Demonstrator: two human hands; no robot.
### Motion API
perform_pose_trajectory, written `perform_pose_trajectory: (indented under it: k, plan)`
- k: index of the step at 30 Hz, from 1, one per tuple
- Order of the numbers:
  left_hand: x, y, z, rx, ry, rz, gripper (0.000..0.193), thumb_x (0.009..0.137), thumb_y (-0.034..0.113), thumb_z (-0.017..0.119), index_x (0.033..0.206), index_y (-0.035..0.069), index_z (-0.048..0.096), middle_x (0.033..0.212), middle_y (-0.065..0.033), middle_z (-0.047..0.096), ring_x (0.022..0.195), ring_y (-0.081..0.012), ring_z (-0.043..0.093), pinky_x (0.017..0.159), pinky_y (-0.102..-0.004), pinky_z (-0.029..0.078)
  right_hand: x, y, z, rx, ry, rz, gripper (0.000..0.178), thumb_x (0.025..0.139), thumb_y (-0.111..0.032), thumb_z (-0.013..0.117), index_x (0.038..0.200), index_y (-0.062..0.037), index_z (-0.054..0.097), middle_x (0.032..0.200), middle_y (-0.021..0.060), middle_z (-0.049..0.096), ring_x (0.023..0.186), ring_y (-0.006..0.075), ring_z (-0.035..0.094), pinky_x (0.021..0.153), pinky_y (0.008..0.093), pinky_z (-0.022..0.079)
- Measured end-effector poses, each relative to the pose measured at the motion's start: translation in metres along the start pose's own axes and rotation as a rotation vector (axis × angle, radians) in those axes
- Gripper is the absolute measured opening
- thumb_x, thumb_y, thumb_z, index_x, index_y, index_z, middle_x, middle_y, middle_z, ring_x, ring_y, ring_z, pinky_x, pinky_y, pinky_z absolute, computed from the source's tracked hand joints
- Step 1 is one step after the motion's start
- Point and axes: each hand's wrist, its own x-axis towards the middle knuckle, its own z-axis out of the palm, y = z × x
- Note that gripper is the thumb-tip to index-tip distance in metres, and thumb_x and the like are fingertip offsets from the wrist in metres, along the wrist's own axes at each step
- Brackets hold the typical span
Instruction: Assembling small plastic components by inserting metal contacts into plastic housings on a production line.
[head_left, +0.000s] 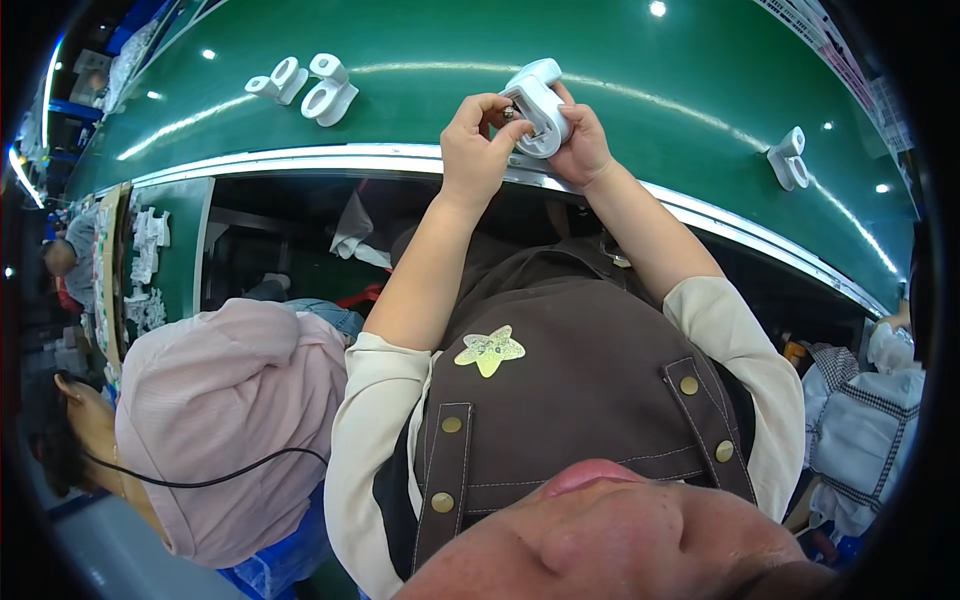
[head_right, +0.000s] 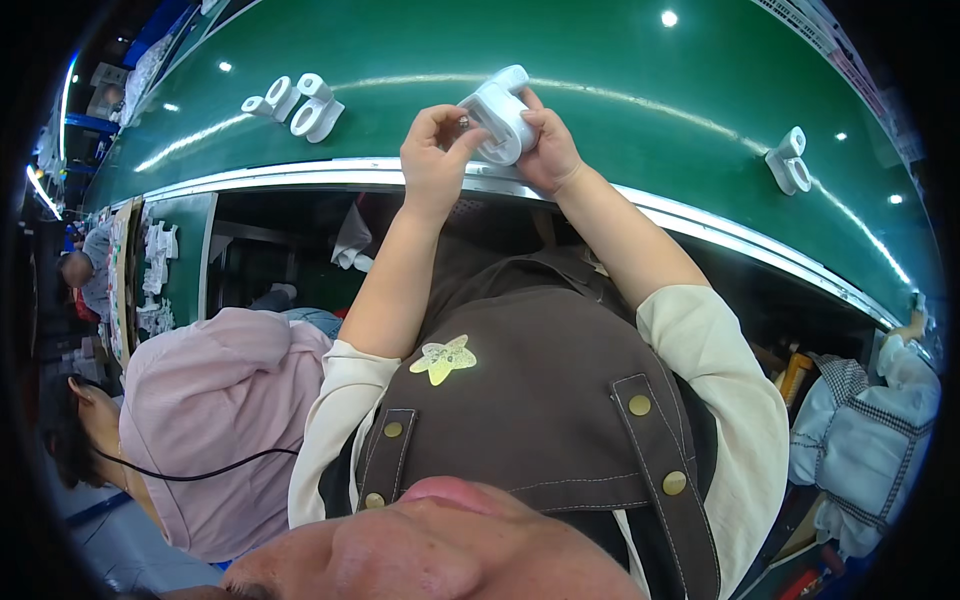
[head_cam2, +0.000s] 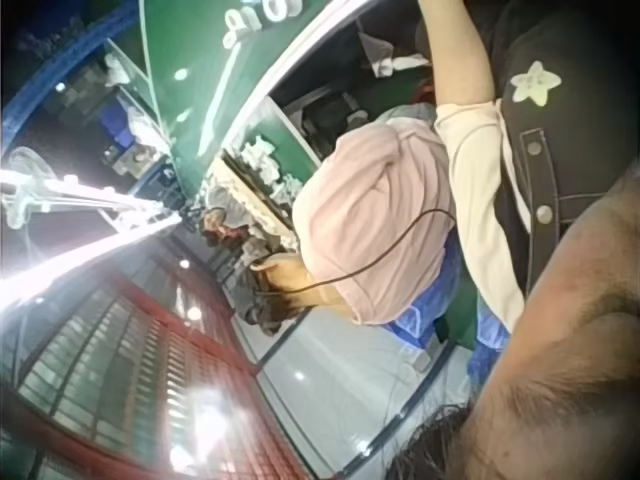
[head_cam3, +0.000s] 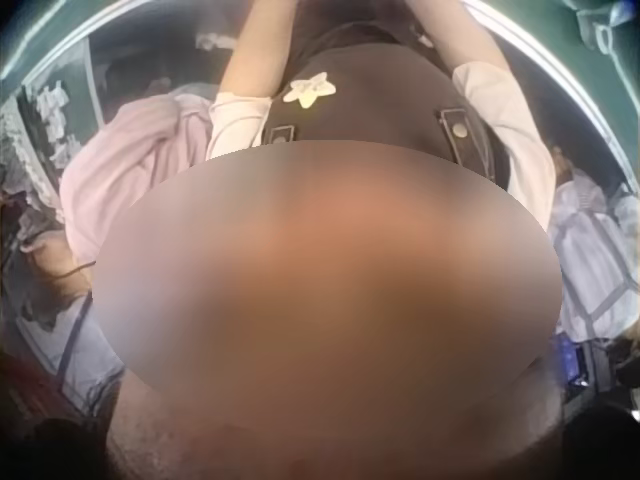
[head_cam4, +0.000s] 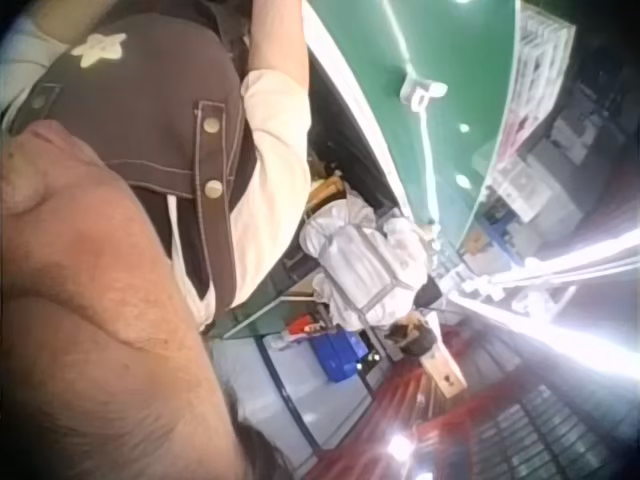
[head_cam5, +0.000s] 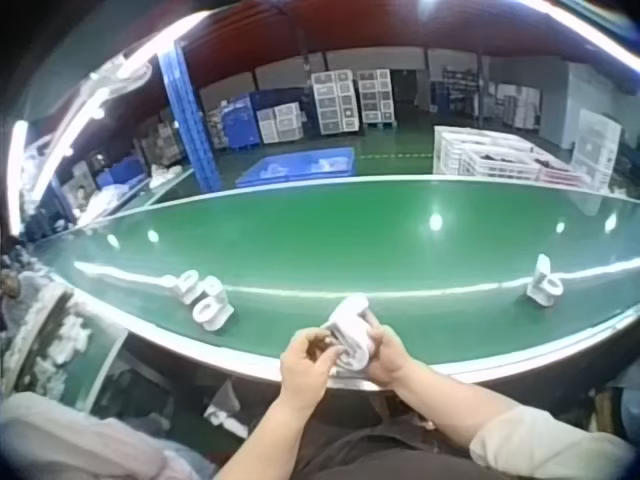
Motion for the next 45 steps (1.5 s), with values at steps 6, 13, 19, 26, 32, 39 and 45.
perform_pose_trajectory:
  k: [6,13,19,26,32,39,45]
  plan:
    - [0.003,-0.012,-0.001,-0.014,0.088,0.08,0.026,0.068,0.003,0.075,0.089,0.002,0.06,0.081,-0.004,0.058,0.059,-0.0123,0.049,0.055,-0.0232,0.041,0.003,0.005,0.002,0.005,0.045,-0.01,0.061,0.079,-0.019,0.04,0.138,-0.0131,0.028,0.132,0.0136,0.044,0.121,0.0281,0.046,0.103,0.0419,0.036]
    - [0.003,0.003,-0.006,0.118,0.033,0.23,0.022,0.07,-0.006,0.071,0.089,0.0,0.061,0.09,-0.005,0.06,0.074,-0.0111,0.055,0.067,-0.0226,0.046,0.006,0.007,0.002,-0.002,0.022,-0.015,0.061,0.079,-0.02,0.039,0.138,-0.0126,0.029,0.131,0.0131,0.045,0.12,0.0268,0.047,0.103,0.0409,0.036]
    - [0.004,0.004,-0.008,0.13,0.037,0.304,0.02,0.072,-0.006,0.069,0.09,0.0,0.063,0.095,-0.0082,0.062,0.082,-0.016,0.06,0.072,-0.0258,0.049,0.009,0.009,0.004,-0.012,0.036,-0.024,0.06,0.079,-0.02,0.039,0.138,-0.0122,0.03,0.13,0.0128,0.046,0.12,0.0262,0.047,0.102,0.0408,0.036]
    - [0.007,0.001,-0.009,0.457,0.075,0.615,0.011,0.072,-0.005,0.066,0.081,0.0,0.064,0.09,-0.0116,0.061,0.082,-0.0267,0.061,0.068,-0.0325,0.051,0.014,0.015,-0.001,-0.012,0.015,-0.013,0.056,0.083,-0.023,0.041,0.137,-0.0152,0.03,0.129,0.0102,0.046,0.119,0.0244,0.047,0.102,0.0402,0.037]
    - [0.012,-0.003,-0.013,0.411,0.075,0.442,0.014,0.071,-0.007,0.065,0.084,-0.001,0.063,0.091,-0.0109,0.059,0.08,-0.0252,0.059,0.068,-0.0322,0.051,0.017,0.02,-0.002,-0.001,0.03,-0.044,0.055,0.083,-0.023,0.043,0.137,-0.0172,0.03,0.129,0.0087,0.045,0.12,0.024,0.045,0.101,0.0404,0.036]
    - [0.01,-0.002,-0.013,0.41,0.135,0.404,0.027,0.072,-0.009,0.063,0.096,0.001,0.061,0.098,-0.01,0.056,0.071,-0.0161,0.058,0.064,-0.028,0.05,0.018,0.025,0.007,-0.071,0.059,-0.045,0.061,0.082,-0.024,0.042,0.14,-0.0146,0.026,0.131,0.0096,0.045,0.12,0.0242,0.046,0.102,0.0401,0.036]
    - [0.011,-0.006,-0.014,0.411,0.129,0.364,0.03,0.069,-0.009,0.064,0.096,0.001,0.06,0.1,-0.0112,0.058,0.076,-0.0209,0.06,0.068,-0.0305,0.05,0.022,0.03,0.002,-0.097,0.042,-0.05,0.06,0.082,-0.024,0.045,0.138,-0.02,0.025,0.132,0.0072,0.042,0.121,0.0235,0.044,0.099,0.0399,0.036]
